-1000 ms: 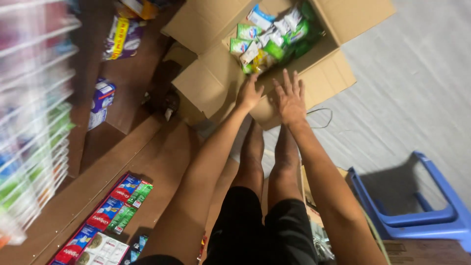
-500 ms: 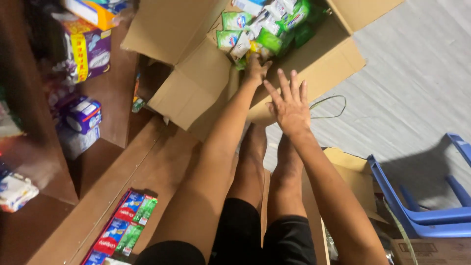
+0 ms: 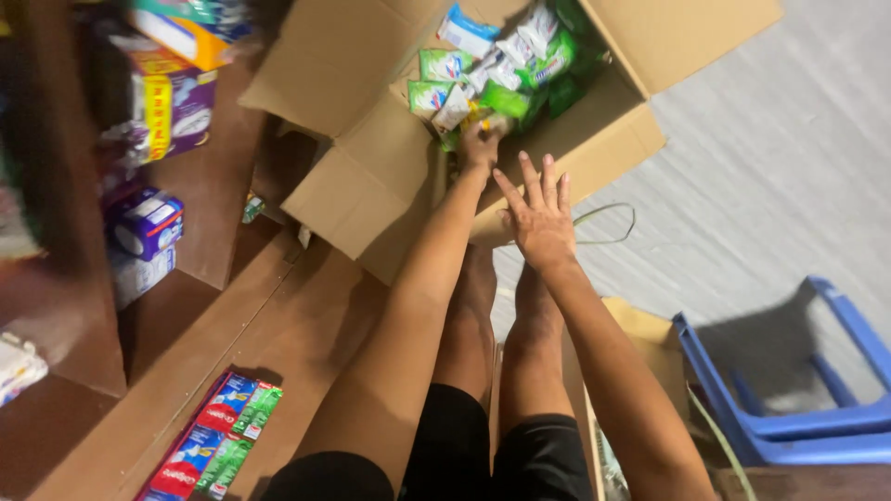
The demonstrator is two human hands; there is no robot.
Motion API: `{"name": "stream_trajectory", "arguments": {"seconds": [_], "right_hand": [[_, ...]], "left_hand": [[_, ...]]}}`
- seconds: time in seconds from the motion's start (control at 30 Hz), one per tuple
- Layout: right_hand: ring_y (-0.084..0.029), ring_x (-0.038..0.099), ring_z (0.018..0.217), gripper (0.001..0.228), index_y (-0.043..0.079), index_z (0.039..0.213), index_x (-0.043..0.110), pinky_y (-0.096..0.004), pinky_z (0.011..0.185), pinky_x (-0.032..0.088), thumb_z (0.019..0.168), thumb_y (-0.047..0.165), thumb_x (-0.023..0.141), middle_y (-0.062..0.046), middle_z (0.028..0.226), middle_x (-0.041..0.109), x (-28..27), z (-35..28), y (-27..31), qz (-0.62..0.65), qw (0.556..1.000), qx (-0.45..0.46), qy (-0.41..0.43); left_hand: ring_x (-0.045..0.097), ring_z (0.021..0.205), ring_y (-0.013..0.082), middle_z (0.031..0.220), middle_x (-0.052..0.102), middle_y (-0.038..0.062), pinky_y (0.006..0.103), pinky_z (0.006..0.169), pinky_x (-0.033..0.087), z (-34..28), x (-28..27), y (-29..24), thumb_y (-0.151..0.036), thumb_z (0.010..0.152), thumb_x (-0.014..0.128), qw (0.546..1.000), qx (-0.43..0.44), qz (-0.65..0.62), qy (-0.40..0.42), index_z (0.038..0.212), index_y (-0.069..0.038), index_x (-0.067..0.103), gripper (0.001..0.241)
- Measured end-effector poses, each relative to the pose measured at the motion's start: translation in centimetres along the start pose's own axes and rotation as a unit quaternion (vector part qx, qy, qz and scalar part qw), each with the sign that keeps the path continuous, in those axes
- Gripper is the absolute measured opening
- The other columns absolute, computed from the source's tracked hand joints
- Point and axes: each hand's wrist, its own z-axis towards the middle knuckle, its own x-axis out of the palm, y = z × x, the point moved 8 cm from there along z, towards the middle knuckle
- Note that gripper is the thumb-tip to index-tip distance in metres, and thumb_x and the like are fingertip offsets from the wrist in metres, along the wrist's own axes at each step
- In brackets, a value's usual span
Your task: Sorting and stocking various household and hygiene products from a box onto shelves and into bins.
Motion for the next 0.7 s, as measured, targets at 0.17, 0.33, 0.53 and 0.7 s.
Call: {"name": "stream_trajectory", "arguments": {"seconds": [0.17,0.33,0.53,0.7], "right_hand": [[-0.04,0.005,0.156,0.076,0.025,0.161,0.027,-0.06,0.122,0.01,0.098,0.049,0.06,-0.01,0.17,0.017,-1.8,0.0,0.4,0.058,0.998,-0.011,0.001],[-0.035,0.019,0.155,0.075,0.007,0.159,0.031,-0.054,0.124,0.02,0.102,0.043,0.064,-0.016,0.165,0.031,-2.8,-0.5,-1.7,0.327,0.943,-0.005,-0.069],[-0.023,0.057,0.126,0.055,0.0,0.149,0.047,-0.038,0.096,0.056,0.102,0.024,0.062,-0.014,0.145,0.055,-14.3,-10.1,3.2,0.685,0.725,0.055,-0.042],[-0.02,0.071,0.101,0.024,0.001,0.12,0.065,-0.035,0.085,0.059,0.098,0.012,0.064,-0.011,0.114,0.073,-20.0,-18.0,7.1,0.777,0.629,0.041,0.009]], "left_hand": [[0.068,0.091,0.0284,0.1,0.073,0.016,0.0393,0.081,0.054,-6.4,-5.7,-0.6,-0.03,0.09,0.078,0.986,0.106,-0.114,-0.053,0.116,-0.003,0.066,0.04],[0.057,0.069,0.0124,0.083,0.064,0.003,0.0279,0.058,0.047,-18.3,-14.7,-9.0,-0.024,0.097,0.072,0.941,0.039,-0.329,0.065,0.114,-0.004,0.066,0.026],[0.069,0.093,0.0061,0.105,0.071,-0.002,0.0246,0.079,0.062,-33.0,-24.3,-18.0,-0.018,0.096,0.067,0.874,0.07,-0.456,0.152,0.122,-0.006,0.064,0.029],[0.068,0.084,0.0089,0.1,0.074,0.005,0.0235,0.079,0.057,-42.4,-31.4,-22.5,-0.014,0.096,0.071,0.854,0.105,-0.495,0.117,0.118,0.004,0.069,0.028]]}}
